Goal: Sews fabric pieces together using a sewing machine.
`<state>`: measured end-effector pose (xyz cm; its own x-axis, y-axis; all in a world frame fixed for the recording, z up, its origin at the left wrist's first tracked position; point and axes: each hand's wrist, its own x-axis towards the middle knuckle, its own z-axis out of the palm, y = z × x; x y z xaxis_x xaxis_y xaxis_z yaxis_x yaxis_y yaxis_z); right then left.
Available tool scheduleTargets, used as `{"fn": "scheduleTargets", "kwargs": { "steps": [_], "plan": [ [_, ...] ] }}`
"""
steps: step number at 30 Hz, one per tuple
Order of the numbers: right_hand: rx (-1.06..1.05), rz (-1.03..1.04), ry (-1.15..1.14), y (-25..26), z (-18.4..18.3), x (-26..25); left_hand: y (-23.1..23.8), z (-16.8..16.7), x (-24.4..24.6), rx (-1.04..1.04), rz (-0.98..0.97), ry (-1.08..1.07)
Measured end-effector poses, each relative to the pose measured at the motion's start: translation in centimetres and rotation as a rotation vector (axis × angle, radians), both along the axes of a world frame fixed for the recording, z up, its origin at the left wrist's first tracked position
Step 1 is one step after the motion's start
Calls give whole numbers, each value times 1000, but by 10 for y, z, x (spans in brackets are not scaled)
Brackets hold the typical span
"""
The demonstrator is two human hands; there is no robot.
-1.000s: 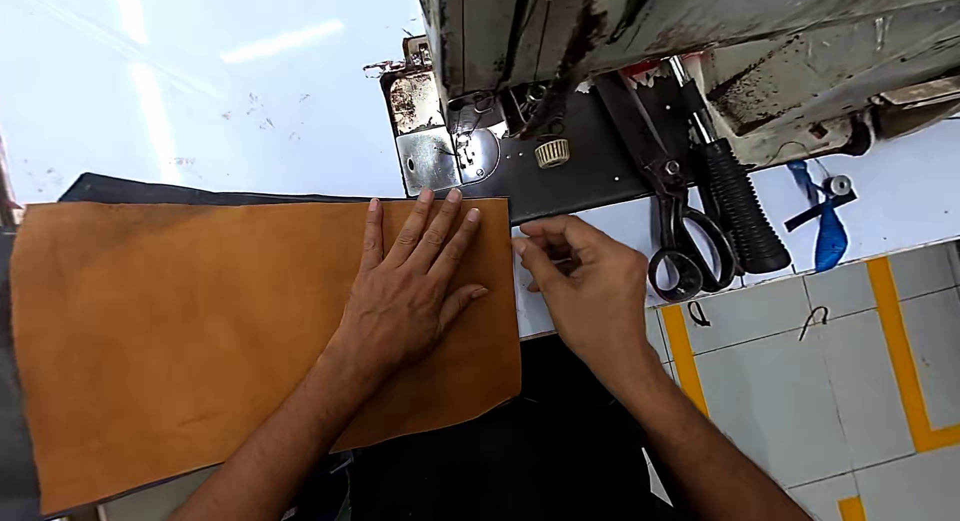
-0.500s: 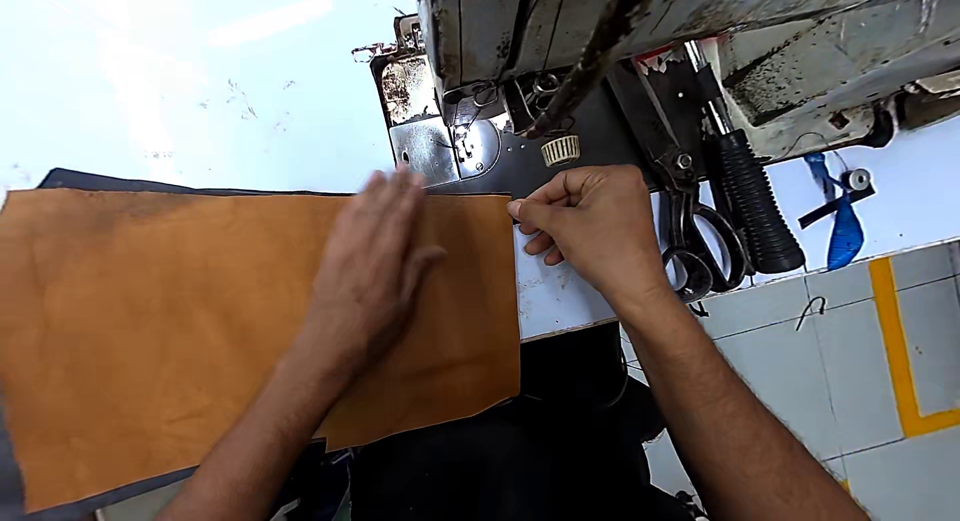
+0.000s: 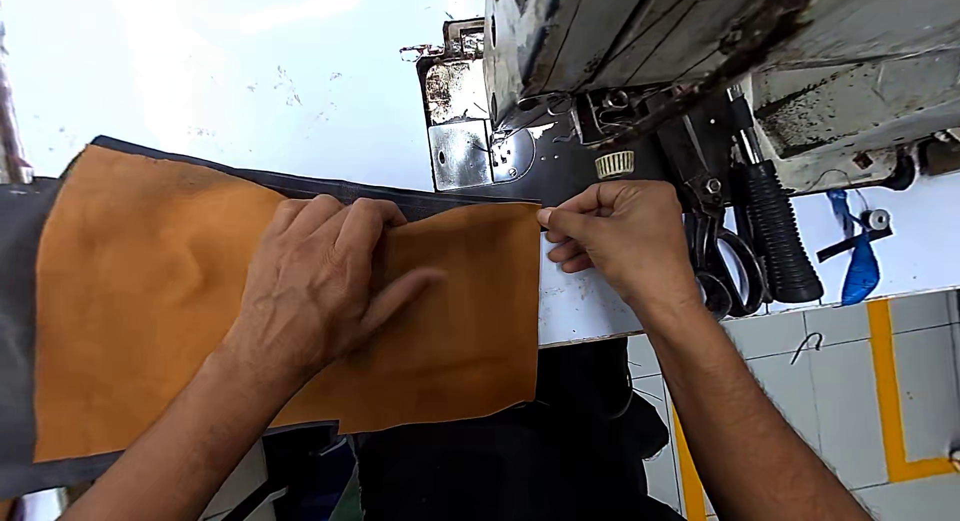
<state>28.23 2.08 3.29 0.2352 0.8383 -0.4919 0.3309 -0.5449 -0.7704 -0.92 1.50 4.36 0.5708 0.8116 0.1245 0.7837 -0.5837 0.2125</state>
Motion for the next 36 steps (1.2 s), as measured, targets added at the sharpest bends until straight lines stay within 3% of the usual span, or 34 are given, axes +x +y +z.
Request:
{"fn": "scheduleTargets", "kwargs": {
  "steps": [2, 6, 11, 16, 18, 19, 22, 26, 30, 32, 34, 36],
  "plan": [
    [-4, -8, -2, 0, 0, 0, -1, 16, 1, -141, 37, 110],
    [-13, -14, 18, 1, 1, -1, -21, 51, 42, -404, 56, -165],
    [119, 127, -168, -3, 4, 4, -60, 38, 136, -301, 124, -461],
    [225, 196, -163, -6, 1, 13, -55, 29, 155, -333, 43, -488],
    [341, 213, -101, -12, -27, 29, -53, 28, 153, -350, 15, -458],
    [473, 235, -36, -17, -59, 47, -52, 28, 152, -361, 7, -446],
    [409, 249, -34, -23, -88, 69, -52, 26, 151, -364, 2, -456],
    [371, 245, -102, -24, -85, 68, -48, 26, 148, -358, 3, -467],
    [468, 248, -115, -23, -85, 66, -46, 25, 145, -350, 5, -465],
    [479, 219, -143, -20, -57, 45, -47, 24, 142, -355, -1, -476],
    [259, 198, -260, -11, -6, 15, -45, 26, 134, -380, 2, -497],
    [201, 124, -238, -9, 5, 0, -41, 34, 113, -422, 73, -477]
  ]
}}
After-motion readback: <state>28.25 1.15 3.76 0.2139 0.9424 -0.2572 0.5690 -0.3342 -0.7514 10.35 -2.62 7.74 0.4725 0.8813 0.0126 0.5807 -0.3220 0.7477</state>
